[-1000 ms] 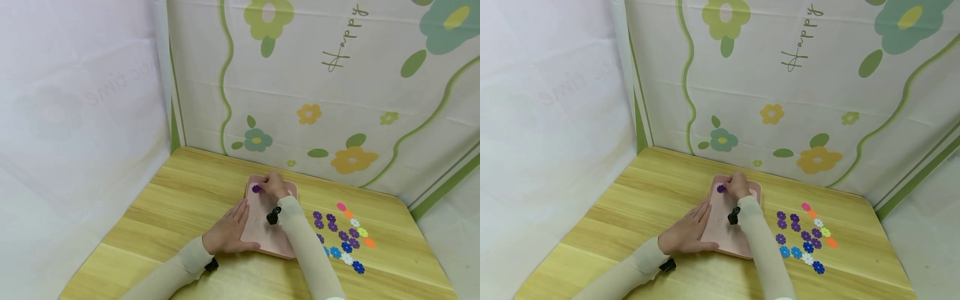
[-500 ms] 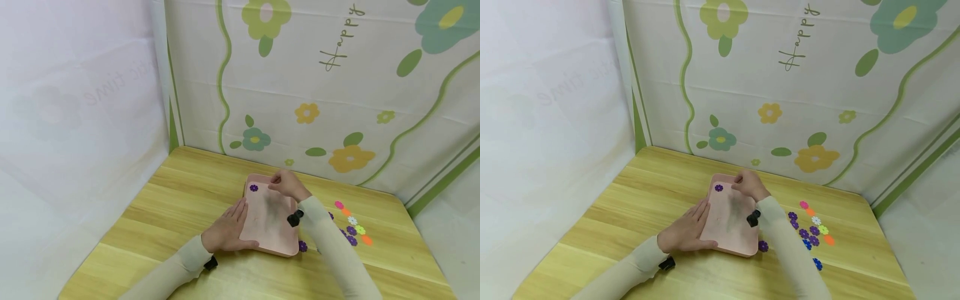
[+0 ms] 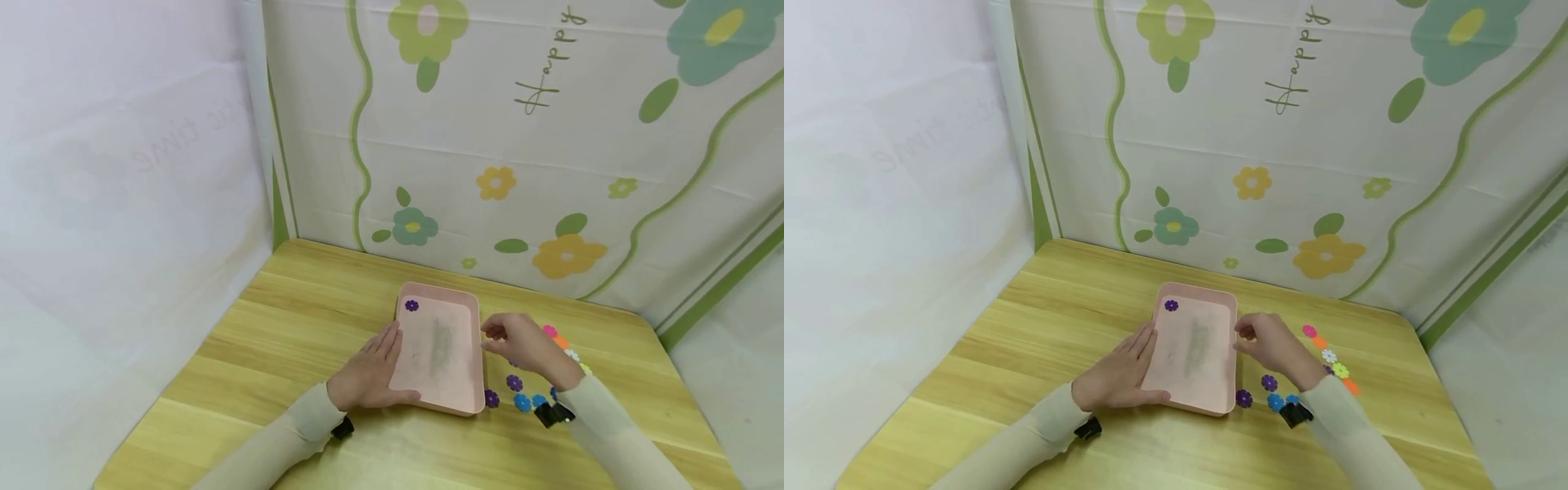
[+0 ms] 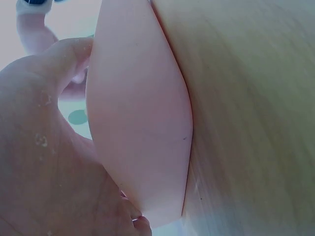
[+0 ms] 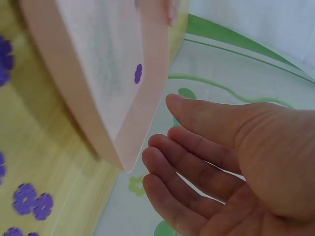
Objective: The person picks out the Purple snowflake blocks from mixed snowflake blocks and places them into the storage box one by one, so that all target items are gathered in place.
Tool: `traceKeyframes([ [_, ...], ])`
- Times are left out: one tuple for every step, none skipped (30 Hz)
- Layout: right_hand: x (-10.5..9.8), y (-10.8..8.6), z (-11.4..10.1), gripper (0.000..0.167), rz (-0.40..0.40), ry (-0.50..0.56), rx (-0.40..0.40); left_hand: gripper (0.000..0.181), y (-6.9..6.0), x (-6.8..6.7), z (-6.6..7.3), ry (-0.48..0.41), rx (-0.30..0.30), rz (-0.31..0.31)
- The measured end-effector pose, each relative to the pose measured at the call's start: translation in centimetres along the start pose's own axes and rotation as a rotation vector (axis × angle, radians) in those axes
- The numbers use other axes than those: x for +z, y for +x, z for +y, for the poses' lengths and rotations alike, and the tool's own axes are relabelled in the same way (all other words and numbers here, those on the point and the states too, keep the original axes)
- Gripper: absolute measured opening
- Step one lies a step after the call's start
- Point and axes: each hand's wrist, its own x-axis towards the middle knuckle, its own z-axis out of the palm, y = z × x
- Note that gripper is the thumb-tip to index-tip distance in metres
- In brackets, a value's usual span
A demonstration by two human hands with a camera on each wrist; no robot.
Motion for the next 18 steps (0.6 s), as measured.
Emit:
traceKeyframes([
  [0.1,-0.7,0.3,0.023,0.003,-0.006,0.001,0.119,0.0,0.0,-0.1,0.0,0.0,-0.001],
  [0.3,-1.4,0.6,0.024,0.008,-0.008,0.002,0.119,0.0,0.0,-0.1,-0.001,0.0,-0.001],
  [0.6,-2.0,0.9,0.026,0.008,-0.001,0.004,0.119,0.0,0.0,-0.1,-0.003,0.0,-0.001],
  [0.9,-2.6,1.3,0.027,0.01,0.006,-0.002,0.119,0.0,0.1,-0.1,-0.001,0.0,-0.003],
  [1.2,-3.1,1.7,0.027,0.007,0.009,-0.015,0.119,0.0,0.1,-0.1,-0.002,0.001,-0.003],
  [1.6,-3.6,2.1,0.028,0.005,0.012,-0.032,0.119,-0.1,0.1,-0.1,0.0,0.002,-0.002],
  [2.0,-4.0,2.5,0.029,0.0,0.014,-0.056,0.118,-0.1,0.1,-0.1,-0.002,0.005,-0.003],
  [2.5,-4.4,2.8,0.03,-0.003,0.013,-0.079,0.118,-0.1,0.1,-0.1,-0.003,0.006,-0.003],
  [3.0,-4.8,3.2,0.032,-0.01,0.012,-0.102,0.118,-0.1,0.0,-0.1,-0.005,0.007,-0.002],
  [3.4,-5.1,3.5,0.033,-0.017,0.009,-0.125,0.118,-0.1,0.0,0.0,-0.009,0.008,0.0],
  [3.9,-5.4,3.8,0.035,-0.023,0.005,-0.149,0.118,-0.1,0.0,0.0,-0.01,0.01,0.002],
  [4.3,-5.7,4.0,0.036,-0.026,0.002,-0.166,0.118,-0.1,-0.1,0.0,-0.008,0.012,0.001],
  [4.8,-5.9,4.2,0.037,-0.03,-0.007,-0.173,0.118,-0.1,0.0,0.0,-0.005,0.013,0.003],
  [5.2,-6.0,4.4,0.038,-0.032,-0.013,-0.183,0.118,-0.1,0.0,0.0,-0.003,0.013,0.006],
  [5.6,-6.2,4.5,0.038,-0.032,-0.019,-0.192,0.118,-0.1,0.0,0.0,-0.001,0.015,0.011],
  [5.9,-6.3,4.6,0.037,-0.032,-0.027,-0.198,0.118,-0.1,0.1,0.0,0.003,0.016,0.013],
  [6.2,-6.4,4.7,0.037,-0.027,-0.037,-0.206,0.118,-0.1,0.2,-0.1,0.008,0.017,0.013],
  [6.5,-6.4,4.8,0.036,-0.024,-0.047,-0.208,0.117,-0.1,0.2,-0.1,0.006,0.017,0.013],
])
